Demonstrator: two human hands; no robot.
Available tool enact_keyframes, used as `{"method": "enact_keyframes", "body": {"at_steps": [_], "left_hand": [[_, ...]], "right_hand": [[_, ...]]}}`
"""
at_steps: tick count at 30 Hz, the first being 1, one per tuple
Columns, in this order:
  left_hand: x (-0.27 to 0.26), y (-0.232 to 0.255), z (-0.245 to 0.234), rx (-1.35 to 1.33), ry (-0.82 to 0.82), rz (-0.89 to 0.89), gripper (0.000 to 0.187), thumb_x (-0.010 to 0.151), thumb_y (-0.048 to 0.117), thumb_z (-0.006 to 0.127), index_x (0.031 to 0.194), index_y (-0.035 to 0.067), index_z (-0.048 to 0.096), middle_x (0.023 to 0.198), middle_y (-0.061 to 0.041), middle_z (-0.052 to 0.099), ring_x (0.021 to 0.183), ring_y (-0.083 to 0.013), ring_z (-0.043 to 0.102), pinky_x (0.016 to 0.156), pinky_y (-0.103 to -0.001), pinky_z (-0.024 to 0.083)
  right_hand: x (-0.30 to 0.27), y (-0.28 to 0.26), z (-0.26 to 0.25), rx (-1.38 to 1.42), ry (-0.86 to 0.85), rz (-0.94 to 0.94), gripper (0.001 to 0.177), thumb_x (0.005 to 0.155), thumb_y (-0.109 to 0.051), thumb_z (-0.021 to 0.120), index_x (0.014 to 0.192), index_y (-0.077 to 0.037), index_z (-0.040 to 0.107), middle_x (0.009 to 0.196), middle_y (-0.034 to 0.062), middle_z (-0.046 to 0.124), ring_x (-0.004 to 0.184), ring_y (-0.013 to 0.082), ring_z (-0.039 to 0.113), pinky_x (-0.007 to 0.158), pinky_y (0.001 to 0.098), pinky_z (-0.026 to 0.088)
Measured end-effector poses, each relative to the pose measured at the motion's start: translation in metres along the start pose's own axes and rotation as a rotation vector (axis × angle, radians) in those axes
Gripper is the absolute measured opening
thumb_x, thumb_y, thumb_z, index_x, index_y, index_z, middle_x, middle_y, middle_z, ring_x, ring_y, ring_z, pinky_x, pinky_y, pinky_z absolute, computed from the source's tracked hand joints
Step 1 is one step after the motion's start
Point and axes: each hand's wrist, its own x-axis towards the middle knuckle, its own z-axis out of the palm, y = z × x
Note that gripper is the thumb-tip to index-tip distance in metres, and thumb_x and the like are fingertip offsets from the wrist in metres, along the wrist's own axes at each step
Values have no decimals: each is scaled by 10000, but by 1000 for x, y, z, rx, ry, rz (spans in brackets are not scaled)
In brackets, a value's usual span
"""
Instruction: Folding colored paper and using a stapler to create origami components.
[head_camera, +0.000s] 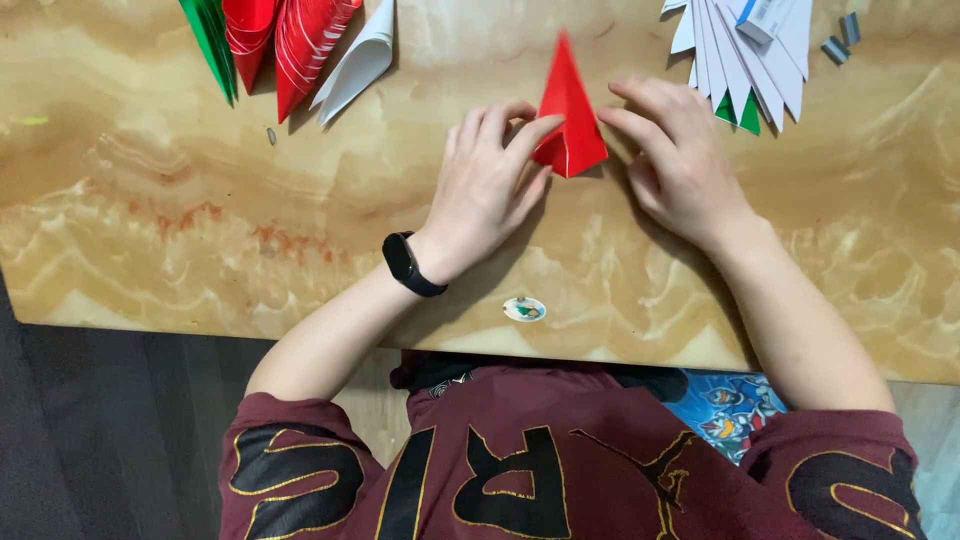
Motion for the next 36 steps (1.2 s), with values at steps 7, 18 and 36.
{"method": "enact_keyframes", "body": {"at_steps": [7, 18, 36], "left_hand": [[5, -2, -1, -51, -17, 0, 342, 878, 101, 734, 1203, 64, 631, 1249, -104, 553, 1102, -309, 501, 989, -429, 418], [-6, -6, 7, -183, -90, 132, 243, 887, 359, 881, 897, 135, 787, 1580, -132, 372, 1438, -425, 305, 1172, -595, 307], [36, 16, -15, -81, 181, 31, 190, 918, -18, 708, 1072, 55, 625, 973, -75, 571, 677, -237, 632, 603, -383, 504]], "right_hand": [[7, -3, -2, -202, -71, -80, 411, 890, -19, 786, 1293, -17, 710, 1423, 200, 562, 1289, 367, 534, 1077, 490, 397], [-1, -5, 2, 154, -30, 142, 271, 862, 104, 702, 1116, 14, 733, 1112, 92, 740, 1138, 279, 651, 1040, 394, 398], [9, 0, -7, 776, 5, 476, 593, 1011, 14, 499, 1567, -36, 299, 1470, 227, 470, 1199, 277, 583, 929, 340, 522]]}}
